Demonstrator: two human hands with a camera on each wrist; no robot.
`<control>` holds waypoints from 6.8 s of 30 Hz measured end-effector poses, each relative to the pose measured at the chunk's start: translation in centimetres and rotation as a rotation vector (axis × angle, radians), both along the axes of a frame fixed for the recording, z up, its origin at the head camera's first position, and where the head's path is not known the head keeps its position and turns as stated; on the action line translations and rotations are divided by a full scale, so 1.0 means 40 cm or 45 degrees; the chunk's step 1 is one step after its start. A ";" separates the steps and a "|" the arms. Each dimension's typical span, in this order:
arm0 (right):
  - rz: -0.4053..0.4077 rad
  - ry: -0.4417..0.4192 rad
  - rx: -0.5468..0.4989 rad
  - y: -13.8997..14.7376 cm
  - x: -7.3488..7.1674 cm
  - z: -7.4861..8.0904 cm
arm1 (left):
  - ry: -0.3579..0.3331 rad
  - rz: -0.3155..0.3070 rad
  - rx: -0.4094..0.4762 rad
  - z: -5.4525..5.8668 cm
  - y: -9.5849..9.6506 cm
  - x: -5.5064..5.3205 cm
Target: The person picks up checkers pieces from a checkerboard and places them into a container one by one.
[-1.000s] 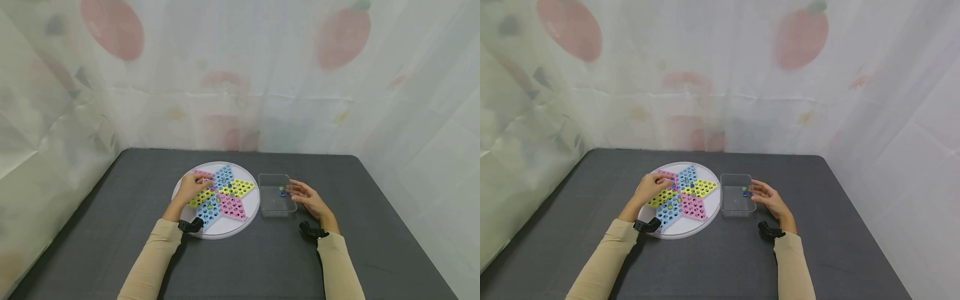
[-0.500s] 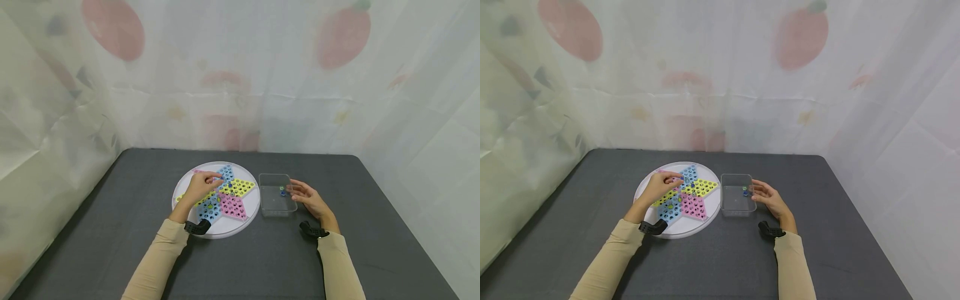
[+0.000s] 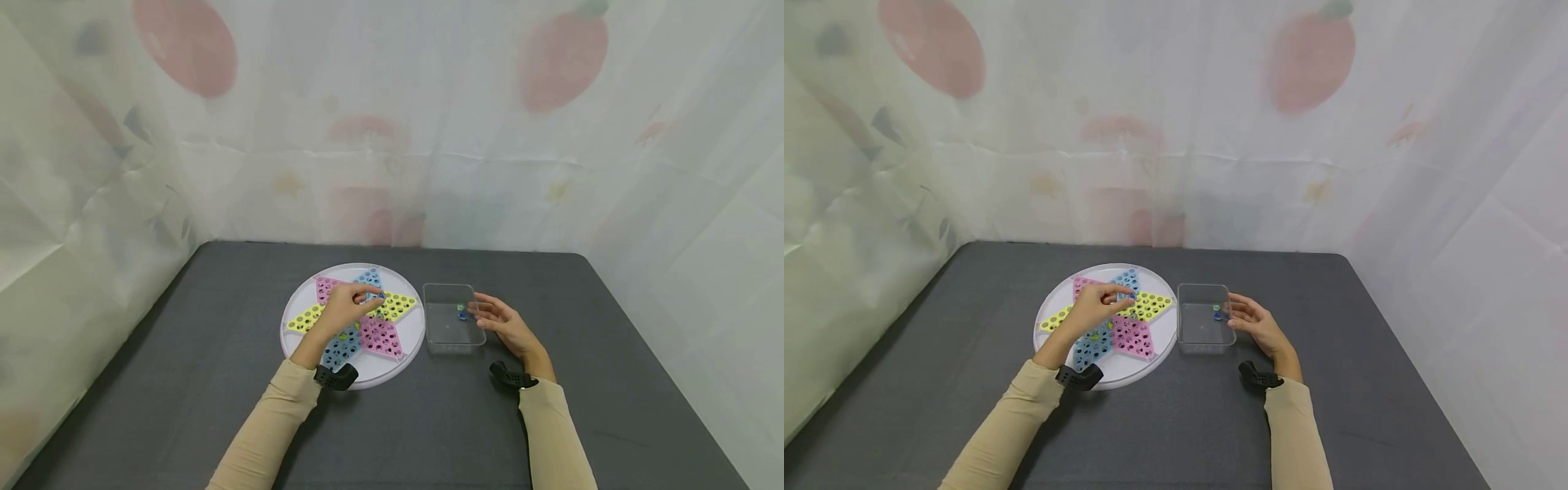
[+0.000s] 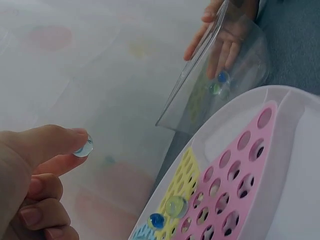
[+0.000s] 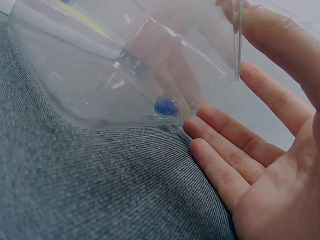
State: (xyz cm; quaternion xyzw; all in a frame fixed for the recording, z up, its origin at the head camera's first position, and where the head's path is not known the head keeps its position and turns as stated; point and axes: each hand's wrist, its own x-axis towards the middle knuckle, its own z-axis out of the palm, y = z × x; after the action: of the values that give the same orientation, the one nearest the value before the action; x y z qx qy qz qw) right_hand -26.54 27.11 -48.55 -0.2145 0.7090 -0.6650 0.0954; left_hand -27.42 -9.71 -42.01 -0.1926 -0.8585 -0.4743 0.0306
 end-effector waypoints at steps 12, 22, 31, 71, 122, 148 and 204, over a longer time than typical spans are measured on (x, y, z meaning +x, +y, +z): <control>-0.005 0.009 0.020 0.006 -0.002 -0.006 | -0.023 -0.036 0.008 0.005 0.034 0.017; -0.021 0.003 0.037 0.008 -0.001 0.000 | -0.033 -0.130 0.080 0.002 0.063 0.035; -0.027 0.013 0.042 0.008 -0.005 -0.004 | -0.050 -0.149 0.080 -0.003 0.079 0.040; -0.011 -0.010 -0.004 0.007 -0.007 -0.004 | 0.014 -0.329 0.040 -0.038 0.165 0.061; 0.027 0.041 -0.029 -0.003 0.000 -0.001 | -0.057 -0.340 -0.003 -0.088 0.185 0.067; 0.060 0.049 -0.055 0.001 -0.003 -0.002 | 0.007 -0.298 0.030 -0.059 0.155 0.062; 0.021 0.016 -0.013 -0.005 -0.007 -0.001 | -0.169 0.087 0.036 -0.050 -0.047 -0.021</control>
State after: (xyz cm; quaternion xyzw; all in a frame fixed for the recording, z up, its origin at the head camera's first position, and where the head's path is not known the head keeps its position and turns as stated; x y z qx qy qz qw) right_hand -26.81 26.90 -48.59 -0.2250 0.7044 -0.6664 0.0954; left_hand -28.25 -11.60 -44.01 -0.1309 -0.8579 -0.4969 -0.0075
